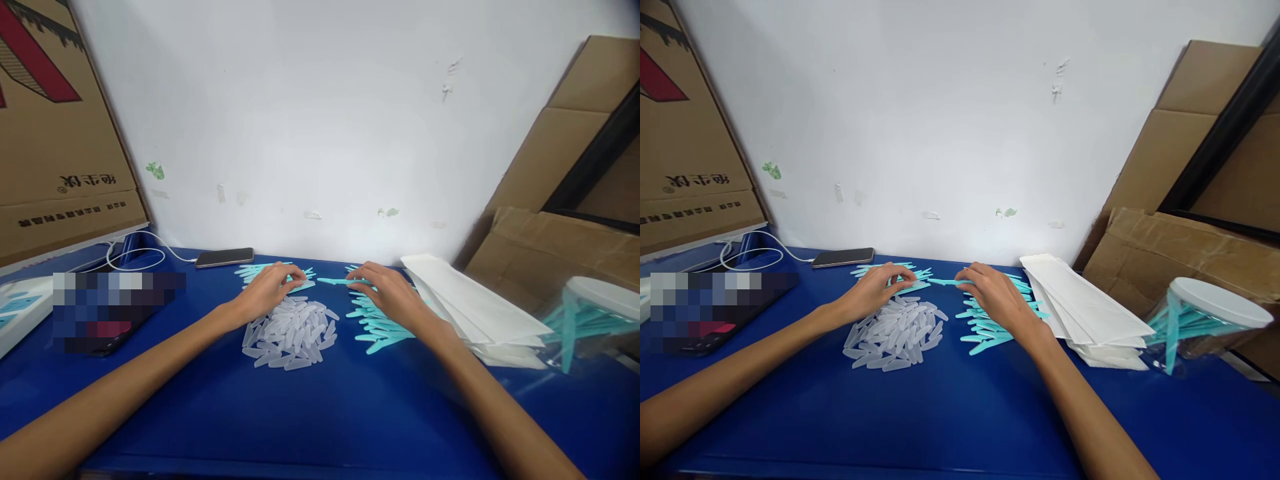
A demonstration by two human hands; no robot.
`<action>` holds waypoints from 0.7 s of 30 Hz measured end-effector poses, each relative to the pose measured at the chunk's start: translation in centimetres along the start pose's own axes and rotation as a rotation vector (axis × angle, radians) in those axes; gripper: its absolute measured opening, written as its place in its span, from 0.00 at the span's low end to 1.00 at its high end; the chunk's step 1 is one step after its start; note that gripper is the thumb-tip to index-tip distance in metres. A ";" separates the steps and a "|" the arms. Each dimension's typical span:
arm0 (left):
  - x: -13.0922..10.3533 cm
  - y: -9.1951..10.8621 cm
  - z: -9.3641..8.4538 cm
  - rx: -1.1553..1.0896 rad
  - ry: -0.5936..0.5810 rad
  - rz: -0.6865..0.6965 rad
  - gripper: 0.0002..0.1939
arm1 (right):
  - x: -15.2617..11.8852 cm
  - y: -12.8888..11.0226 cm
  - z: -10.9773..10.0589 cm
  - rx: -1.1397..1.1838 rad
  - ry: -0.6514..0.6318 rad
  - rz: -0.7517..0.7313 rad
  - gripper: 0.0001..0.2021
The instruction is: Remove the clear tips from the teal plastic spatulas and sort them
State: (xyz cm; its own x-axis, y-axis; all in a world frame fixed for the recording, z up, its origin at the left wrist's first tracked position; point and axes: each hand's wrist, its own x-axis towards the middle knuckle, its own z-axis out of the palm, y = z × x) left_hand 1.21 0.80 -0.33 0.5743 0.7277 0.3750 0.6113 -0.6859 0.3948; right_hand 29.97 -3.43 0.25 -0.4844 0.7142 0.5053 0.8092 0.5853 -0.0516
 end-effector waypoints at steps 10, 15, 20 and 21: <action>-0.3 0.3 1.0 -0.006 0.037 0.067 0.14 | 0.1 -1.1 0.1 -0.005 -0.030 -0.026 0.13; -0.2 0.3 0.9 -0.009 0.074 0.048 0.13 | 0.1 -1.1 -0.3 -0.008 0.003 -0.013 0.12; -0.2 0.2 0.8 -0.034 0.083 0.049 0.13 | 0.1 -1.1 -0.6 0.017 0.004 -0.025 0.11; -0.2 0.3 0.8 -0.045 0.079 0.064 0.13 | 0.1 -1.2 -0.5 0.026 -0.004 -0.033 0.11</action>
State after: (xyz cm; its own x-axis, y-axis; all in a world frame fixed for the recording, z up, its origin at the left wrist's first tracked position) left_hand 1.70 0.43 -1.01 0.5654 0.6812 0.4650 0.5487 -0.7316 0.4047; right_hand 29.12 -4.29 0.77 -0.5117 0.6960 0.5037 0.7840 0.6181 -0.0576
